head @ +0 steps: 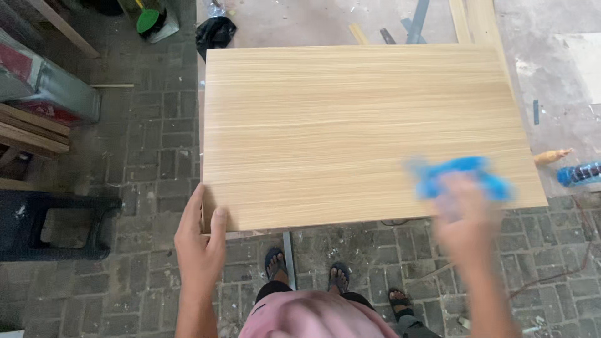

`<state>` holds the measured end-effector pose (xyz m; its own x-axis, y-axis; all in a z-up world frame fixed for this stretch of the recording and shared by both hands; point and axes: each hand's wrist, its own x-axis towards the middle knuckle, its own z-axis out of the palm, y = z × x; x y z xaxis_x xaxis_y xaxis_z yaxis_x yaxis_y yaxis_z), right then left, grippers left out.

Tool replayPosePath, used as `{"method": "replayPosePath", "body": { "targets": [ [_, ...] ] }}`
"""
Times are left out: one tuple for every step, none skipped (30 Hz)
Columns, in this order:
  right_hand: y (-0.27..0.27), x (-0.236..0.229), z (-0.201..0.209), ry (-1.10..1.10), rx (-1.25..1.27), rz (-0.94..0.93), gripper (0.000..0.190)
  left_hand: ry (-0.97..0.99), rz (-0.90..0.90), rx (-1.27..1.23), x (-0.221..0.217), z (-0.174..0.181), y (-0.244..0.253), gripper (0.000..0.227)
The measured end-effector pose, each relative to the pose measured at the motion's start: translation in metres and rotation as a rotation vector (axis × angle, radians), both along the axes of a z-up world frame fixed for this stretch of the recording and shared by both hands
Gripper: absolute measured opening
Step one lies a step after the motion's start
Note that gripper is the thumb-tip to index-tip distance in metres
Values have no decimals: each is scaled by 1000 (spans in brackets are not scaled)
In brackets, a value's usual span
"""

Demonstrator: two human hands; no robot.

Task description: The person wipes the surface of a light-colored wooden box with a blue cloth. They reposition the box on the workbench and continue wiping different sections of the top surface and edges.

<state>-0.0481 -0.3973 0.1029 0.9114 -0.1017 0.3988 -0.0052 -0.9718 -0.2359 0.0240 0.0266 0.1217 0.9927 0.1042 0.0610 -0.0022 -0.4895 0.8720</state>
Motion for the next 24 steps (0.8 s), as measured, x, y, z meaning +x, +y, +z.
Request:
{"method": "replayPosePath", "body": {
  "targets": [
    [-28,-1,-3,0,53,-204,41,120,12,-70,-2,8,-2,64],
    [-43,-1,-12,0,52,-199,41,119,17,-72,-2,2,-1,64],
    [-58,-1,-22,-119,-70,-150,37,60,1,-61,-1,-5,1,63],
    [-74,2,-31,-240,-191,-93,36,-2,-8,-50,-2,-12,2,63],
    [-34,6,-19,-244,-191,-81,36,-4,4,-52,-4,-16,1,63],
    [6,9,-8,-133,-93,-30,40,-48,-1,-59,-4,-20,0,61],
    [46,12,4,-22,4,23,46,-93,-6,-66,-3,-24,-1,58],
    [48,17,10,-20,3,24,46,-91,-5,-67,-4,-25,0,58],
    [51,23,16,120,36,68,48,-90,9,-44,-4,-26,1,57],
    [53,28,23,255,73,109,49,-93,19,-19,-3,-25,2,55],
    [12,49,14,252,75,106,49,-97,16,-17,3,-17,3,55],
    [-29,67,4,64,-122,70,38,-56,-4,67,5,-12,4,56],
    [-70,84,-6,-124,-316,37,30,-16,-24,152,8,-8,5,57],
    [-61,98,2,-130,-318,37,30,-22,-23,151,12,6,0,57],
    [-52,112,11,-28,-189,13,33,81,-92,254,17,21,-4,35],
    [-40,126,20,82,-57,-6,36,195,-160,358,20,36,-7,15],
    [9,130,35,85,-56,-3,36,199,-157,359,31,39,-16,15],
    [59,127,48,17,2,119,36,166,-186,599,42,40,-25,41],
    [112,118,59,-52,61,241,39,130,-214,838,53,40,-35,68],
    [121,120,45,-48,63,248,39,137,-209,839,64,35,-45,68],
    [129,123,30,40,-49,391,45,82,-237,891,74,30,-54,71],
    [139,127,16,123,-161,530,52,22,-265,946,87,26,-64,76],
    [125,140,22,121,-158,534,52,24,-261,949,100,25,-65,76],
    [113,152,27,79,1,475,45,-27,-296,950,112,22,-67,77]
  ]
}}
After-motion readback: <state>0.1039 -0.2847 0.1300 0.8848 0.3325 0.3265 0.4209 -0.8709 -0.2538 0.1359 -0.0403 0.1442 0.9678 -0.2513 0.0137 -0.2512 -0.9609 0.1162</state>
